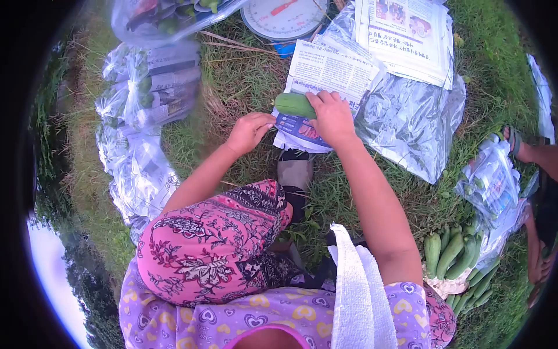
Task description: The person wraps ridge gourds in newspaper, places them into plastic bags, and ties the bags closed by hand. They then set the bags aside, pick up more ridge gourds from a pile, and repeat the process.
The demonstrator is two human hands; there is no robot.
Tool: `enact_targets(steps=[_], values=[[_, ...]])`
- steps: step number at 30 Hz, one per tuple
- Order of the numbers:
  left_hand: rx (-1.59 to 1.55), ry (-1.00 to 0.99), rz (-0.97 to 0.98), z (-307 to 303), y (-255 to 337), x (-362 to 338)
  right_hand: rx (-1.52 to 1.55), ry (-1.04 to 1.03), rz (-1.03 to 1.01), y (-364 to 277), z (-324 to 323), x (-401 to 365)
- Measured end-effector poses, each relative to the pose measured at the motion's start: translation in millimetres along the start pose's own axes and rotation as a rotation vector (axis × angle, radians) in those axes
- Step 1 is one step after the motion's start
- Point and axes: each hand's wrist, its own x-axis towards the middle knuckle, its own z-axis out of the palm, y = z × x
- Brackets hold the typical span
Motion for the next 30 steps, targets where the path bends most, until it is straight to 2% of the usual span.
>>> enact_targets(steps=[2, 5, 6, 9, 11, 13, 15, 19, 25, 28, 30], values=[[-0.051, 0.007, -0.102, -1.3, 1.9, -1.2, -0.034, -0.074, 0.008, 3.8, 25.4, 6.4], [-0.046, -0.015, -0.163, -3.8, 6.6, -1.9, 0.037, -0.059, 0.047, 10.4, 32.6, 5.7], [-0.018, -0.033, -0.165, -4.5, 6.2, -2.1, 0.150, 0.060, -0.010, 13.0, 32.1, 1.5], [-0.030, -0.011, -0.187, -1.7, 3.2, -2.5, 0.213, 0.068, -0.161, 4.0, 5.2, -7.6], [0.004, -0.017, -0.186, -3.0, 2.3, -0.4, 0.125, -0.180, -0.168, -6.4, -9.3, -13.3], [0.025, -0.049, -0.223, -10.5, 9.1, 3.1, 0.063, -0.225, -0.146, -12.8, -7.5, -21.5], [0.027, -0.058, -0.186, -13.3, 9.0, 5.8, 0.021, -0.183, -0.148, -6.8, 8.5, -21.9], [0.065, -0.071, -0.118, -20.9, 17.4, 14.1, -0.074, -0.229, -0.051, -7.1, 11.7, -18.6], [0.047, -0.075, -0.039, -27.2, 37.1, 27.7, 0.041, -0.191, 0.045, -9.8, 11.8, -12.1], [0.086, -0.121, -0.041, -24.6, 39.8, 31.6, 0.037, -0.222, 0.020, -13.5, 2.1, -12.9], [0.107, -0.161, -0.056, -22.2, 39.0, 35.5, 0.116, -0.257, 0.071, -15.3, -8.8, -14.4]])
